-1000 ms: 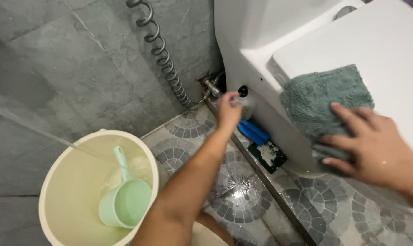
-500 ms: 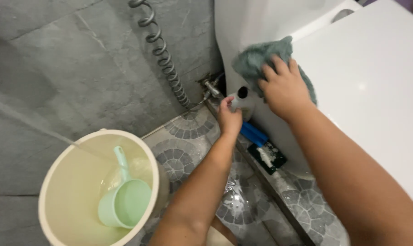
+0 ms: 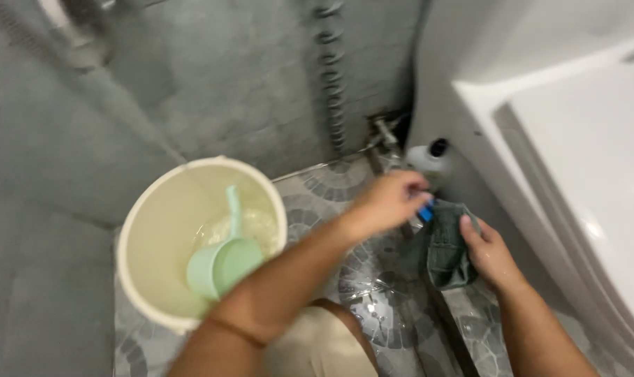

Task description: Cleaning the exterior and interior of a toilet using water, a rag, and a scrub brush.

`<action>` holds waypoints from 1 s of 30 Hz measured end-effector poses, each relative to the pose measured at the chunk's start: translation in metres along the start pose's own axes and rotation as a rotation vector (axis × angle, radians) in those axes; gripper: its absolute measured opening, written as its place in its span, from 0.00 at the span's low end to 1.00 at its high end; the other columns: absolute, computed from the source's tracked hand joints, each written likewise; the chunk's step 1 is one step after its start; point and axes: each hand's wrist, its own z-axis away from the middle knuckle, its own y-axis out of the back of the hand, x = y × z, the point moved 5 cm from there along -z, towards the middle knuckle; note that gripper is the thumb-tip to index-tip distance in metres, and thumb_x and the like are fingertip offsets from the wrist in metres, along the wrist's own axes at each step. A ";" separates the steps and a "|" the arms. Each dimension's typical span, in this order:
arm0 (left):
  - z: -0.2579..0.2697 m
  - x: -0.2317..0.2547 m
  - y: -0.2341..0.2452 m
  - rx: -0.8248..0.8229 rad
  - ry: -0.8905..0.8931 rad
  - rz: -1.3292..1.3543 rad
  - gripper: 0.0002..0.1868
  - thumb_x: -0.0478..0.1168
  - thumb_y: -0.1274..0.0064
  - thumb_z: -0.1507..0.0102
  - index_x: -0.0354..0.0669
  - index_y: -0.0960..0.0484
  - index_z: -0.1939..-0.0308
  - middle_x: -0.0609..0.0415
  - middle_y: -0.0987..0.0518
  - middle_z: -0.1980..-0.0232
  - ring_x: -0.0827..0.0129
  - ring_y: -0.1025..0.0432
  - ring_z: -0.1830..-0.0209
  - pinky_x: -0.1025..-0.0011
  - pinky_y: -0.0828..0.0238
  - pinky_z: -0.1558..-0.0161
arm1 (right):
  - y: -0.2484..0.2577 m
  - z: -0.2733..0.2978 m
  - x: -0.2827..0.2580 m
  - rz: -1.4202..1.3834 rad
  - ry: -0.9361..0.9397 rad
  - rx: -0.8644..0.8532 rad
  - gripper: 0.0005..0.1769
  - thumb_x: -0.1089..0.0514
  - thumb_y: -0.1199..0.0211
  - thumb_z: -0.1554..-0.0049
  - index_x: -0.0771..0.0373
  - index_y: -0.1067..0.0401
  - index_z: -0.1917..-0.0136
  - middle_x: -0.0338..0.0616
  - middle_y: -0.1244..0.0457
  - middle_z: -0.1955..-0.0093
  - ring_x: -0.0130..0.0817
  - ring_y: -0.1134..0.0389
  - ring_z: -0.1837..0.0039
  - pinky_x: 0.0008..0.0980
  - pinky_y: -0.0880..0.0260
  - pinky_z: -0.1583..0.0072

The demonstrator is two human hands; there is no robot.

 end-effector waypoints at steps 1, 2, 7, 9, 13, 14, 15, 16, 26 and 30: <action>0.015 0.032 0.038 -0.064 0.083 -0.095 0.17 0.50 0.45 0.34 0.40 0.16 0.52 0.43 0.16 0.58 0.57 0.22 0.59 0.61 0.24 0.55 | -0.001 -0.005 0.010 -0.080 -0.078 -0.035 0.29 0.41 0.47 0.35 0.65 0.29 0.33 0.42 0.31 0.44 0.29 0.32 0.44 0.32 0.33 0.41; 0.035 0.007 0.074 -0.039 0.098 -0.098 0.17 0.50 0.45 0.34 0.40 0.16 0.52 0.43 0.16 0.58 0.57 0.22 0.59 0.61 0.24 0.55 | -0.005 -0.010 0.014 -0.071 -0.073 -0.063 0.29 0.41 0.47 0.35 0.65 0.29 0.33 0.42 0.31 0.44 0.29 0.32 0.44 0.32 0.33 0.41; 0.142 -0.119 0.180 -0.496 0.340 -1.053 0.16 0.40 0.59 0.30 0.40 0.18 0.46 0.44 0.20 0.39 0.51 0.25 0.40 0.56 0.28 0.38 | -0.025 -0.026 0.023 -0.101 -0.209 -0.048 0.32 0.39 0.48 0.35 0.67 0.30 0.32 0.46 0.32 0.43 0.35 0.32 0.44 0.37 0.33 0.41; 0.148 -0.202 0.175 -0.645 0.195 -1.168 0.20 0.39 0.55 0.35 0.42 0.24 0.39 0.46 0.30 0.30 0.52 0.37 0.31 0.52 0.42 0.33 | -0.042 -0.027 0.039 -0.072 -0.202 -0.066 0.33 0.37 0.48 0.35 0.67 0.30 0.32 0.46 0.31 0.42 0.36 0.32 0.42 0.37 0.33 0.39; 0.129 -0.189 0.156 -1.198 0.337 -1.608 0.44 0.62 0.50 0.34 0.47 0.45 0.20 0.56 0.48 0.17 0.60 0.62 0.14 0.54 0.69 0.20 | -0.076 -0.023 0.119 0.215 -0.081 -0.172 0.40 0.31 0.49 0.39 0.66 0.31 0.31 0.46 0.32 0.35 0.37 0.34 0.34 0.37 0.39 0.32; 0.127 -0.219 0.165 -1.204 0.302 -1.617 0.44 0.62 0.50 0.34 0.47 0.45 0.20 0.56 0.48 0.17 0.60 0.62 0.14 0.54 0.69 0.20 | -0.082 -0.004 0.108 0.211 -0.091 -0.143 0.40 0.31 0.49 0.39 0.66 0.31 0.31 0.46 0.32 0.35 0.37 0.34 0.34 0.37 0.39 0.32; 0.133 -0.250 0.161 -1.190 0.328 -1.655 0.39 0.61 0.51 0.33 0.48 0.40 0.24 0.55 0.44 0.20 0.58 0.56 0.17 0.52 0.65 0.22 | -0.089 0.016 0.098 0.341 -0.122 -0.142 0.39 0.31 0.48 0.39 0.64 0.30 0.31 0.49 0.34 0.35 0.38 0.35 0.33 0.38 0.38 0.32; 0.148 -0.279 0.137 -1.174 0.357 -1.690 0.34 0.59 0.52 0.33 0.49 0.35 0.27 0.54 0.39 0.22 0.57 0.51 0.20 0.50 0.62 0.24 | -0.095 0.034 0.088 0.473 -0.157 -0.144 0.38 0.31 0.48 0.39 0.62 0.30 0.30 0.51 0.35 0.34 0.40 0.36 0.33 0.38 0.37 0.33; 0.246 -0.391 0.187 -0.604 0.839 -1.560 0.14 0.45 0.47 0.33 0.51 0.12 0.47 0.54 0.14 0.46 0.61 0.19 0.45 0.56 0.24 0.50 | -0.104 0.049 0.147 -0.188 -0.514 0.014 0.44 0.30 0.46 0.41 0.65 0.38 0.25 0.52 0.37 0.28 0.41 0.38 0.27 0.38 0.41 0.29; 0.281 -0.395 0.155 -0.633 1.124 -1.183 0.19 0.45 0.41 0.33 0.41 0.20 0.42 0.44 0.21 0.45 0.53 0.26 0.44 0.56 0.27 0.52 | -0.114 0.041 0.164 -0.136 -0.460 0.003 0.46 0.32 0.45 0.40 0.68 0.41 0.23 0.55 0.38 0.26 0.42 0.39 0.26 0.38 0.42 0.28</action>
